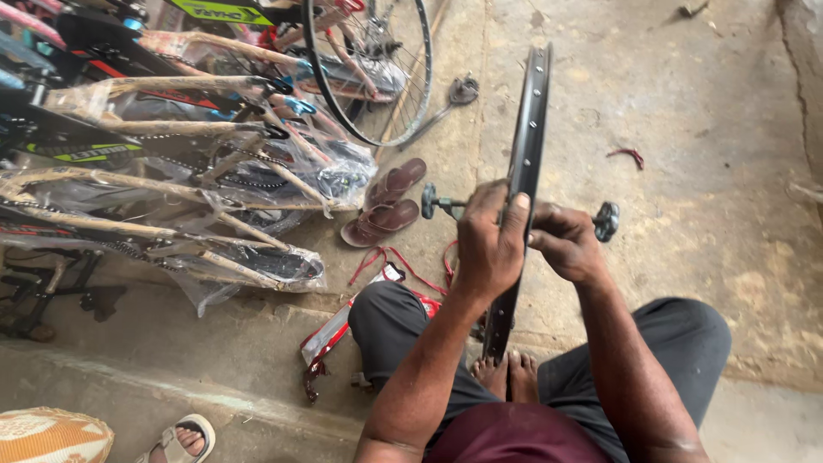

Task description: The person performs maintenance on a bicycle wheel by tightening spokes and adjusting the hub while the wheel is mounted on a truing stand.

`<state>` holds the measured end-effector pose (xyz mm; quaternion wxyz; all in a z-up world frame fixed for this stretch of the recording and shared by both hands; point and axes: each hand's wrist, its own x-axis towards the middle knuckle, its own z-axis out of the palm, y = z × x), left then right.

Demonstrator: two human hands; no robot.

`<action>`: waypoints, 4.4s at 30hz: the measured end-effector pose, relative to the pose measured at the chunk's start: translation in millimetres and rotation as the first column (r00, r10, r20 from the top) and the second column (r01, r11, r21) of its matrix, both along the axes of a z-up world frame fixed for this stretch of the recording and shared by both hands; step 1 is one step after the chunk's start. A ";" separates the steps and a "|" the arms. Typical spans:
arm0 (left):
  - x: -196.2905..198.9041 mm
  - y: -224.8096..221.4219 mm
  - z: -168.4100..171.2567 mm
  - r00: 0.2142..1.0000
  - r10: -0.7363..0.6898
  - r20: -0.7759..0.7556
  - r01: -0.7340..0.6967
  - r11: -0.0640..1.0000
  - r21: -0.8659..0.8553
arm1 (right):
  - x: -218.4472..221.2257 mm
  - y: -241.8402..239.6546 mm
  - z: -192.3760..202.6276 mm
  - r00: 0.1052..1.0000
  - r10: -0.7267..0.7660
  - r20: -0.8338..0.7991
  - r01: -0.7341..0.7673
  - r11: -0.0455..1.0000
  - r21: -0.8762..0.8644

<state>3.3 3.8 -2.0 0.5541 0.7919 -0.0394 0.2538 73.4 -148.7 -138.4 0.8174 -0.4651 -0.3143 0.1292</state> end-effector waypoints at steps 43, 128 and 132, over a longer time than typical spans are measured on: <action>26.4 1.7 2.6 0.996 0.011 -0.087 -0.009 1.000 0.020 | 28.8 0.4 65.1 0.978 0.189 -0.091 -0.189 0.982 0.011; 6.0 1.2 12.0 1.000 -0.005 0.029 0.004 1.000 0.026 | 8.5 28.6 42.6 0.791 -0.450 0.414 0.591 0.736 -0.329; 5.6 0.7 14.2 1.000 0.017 0.024 -0.019 0.997 0.073 | -1.6 42.6 11.4 0.732 -0.510 0.452 0.660 0.696 -0.284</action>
